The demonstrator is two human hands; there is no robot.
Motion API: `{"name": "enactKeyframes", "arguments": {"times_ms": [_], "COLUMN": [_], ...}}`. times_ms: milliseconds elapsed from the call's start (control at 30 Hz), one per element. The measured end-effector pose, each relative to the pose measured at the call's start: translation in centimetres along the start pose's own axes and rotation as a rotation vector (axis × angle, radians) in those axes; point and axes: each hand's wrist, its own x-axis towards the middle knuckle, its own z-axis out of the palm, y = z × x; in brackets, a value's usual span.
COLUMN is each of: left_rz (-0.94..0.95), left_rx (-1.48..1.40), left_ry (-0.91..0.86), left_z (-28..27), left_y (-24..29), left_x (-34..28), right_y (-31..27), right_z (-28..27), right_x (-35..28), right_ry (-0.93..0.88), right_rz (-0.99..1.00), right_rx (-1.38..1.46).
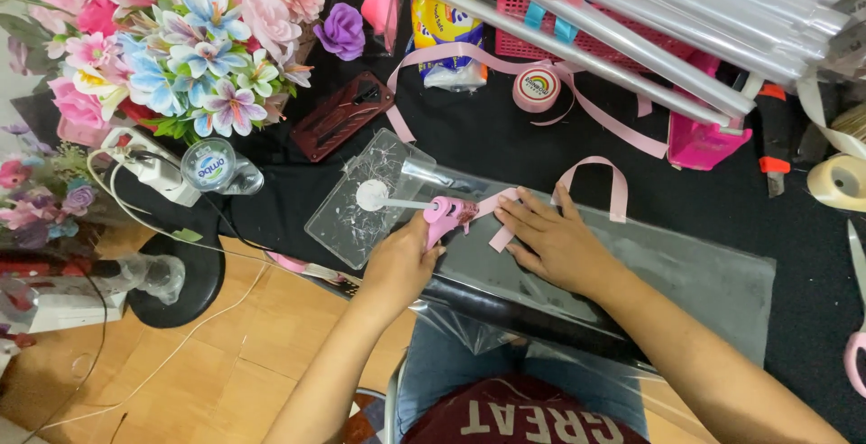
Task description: The person wraps a plastic sleeve around a long tube using pink ribbon and a glue gun, then tapes the edge of the plastic.
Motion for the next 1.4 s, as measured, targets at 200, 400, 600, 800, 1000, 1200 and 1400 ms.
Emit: {"name": "enactKeyframes", "arguments": {"times_ms": [200, 400, 600, 800, 1000, 1200, 1400], "left_rz": [0.012, 0.001, 0.002, 0.0, 0.069, 0.148, 0.101], "left_rx": [0.008, 0.003, 0.033, 0.037, 0.161, 0.439, 0.362], "left_ry": [0.01, 0.013, 0.015, 0.014, 0.058, 0.173, 0.28], "left_z": [-0.3, -0.5, -0.3, -0.8, 1.7, 2.1, 2.8], "left_y": [0.4, 0.7, 0.5, 0.9, -1.7, 0.2, 0.5], "left_x": [-0.3, -0.5, -0.4, -0.9, 0.2, -0.9, -2.1], "right_y": [0.0, -0.1, 0.0, -0.1, 0.0, 0.0, 0.2], "right_z": [0.0, -0.1, 0.0, -0.3, 0.0, 0.1, 0.3], "right_x": [0.0, 0.1, 0.0, 0.1, 0.0, 0.0, -0.1], "right_ry": [-0.002, 0.003, 0.003, 0.015, 0.027, 0.032, 0.032], "right_rz": [0.004, -0.002, -0.006, -0.016, -0.027, -0.031, -0.02], "right_rx": [0.012, 0.014, 0.008, 0.008, -0.013, -0.009, 0.001]}}
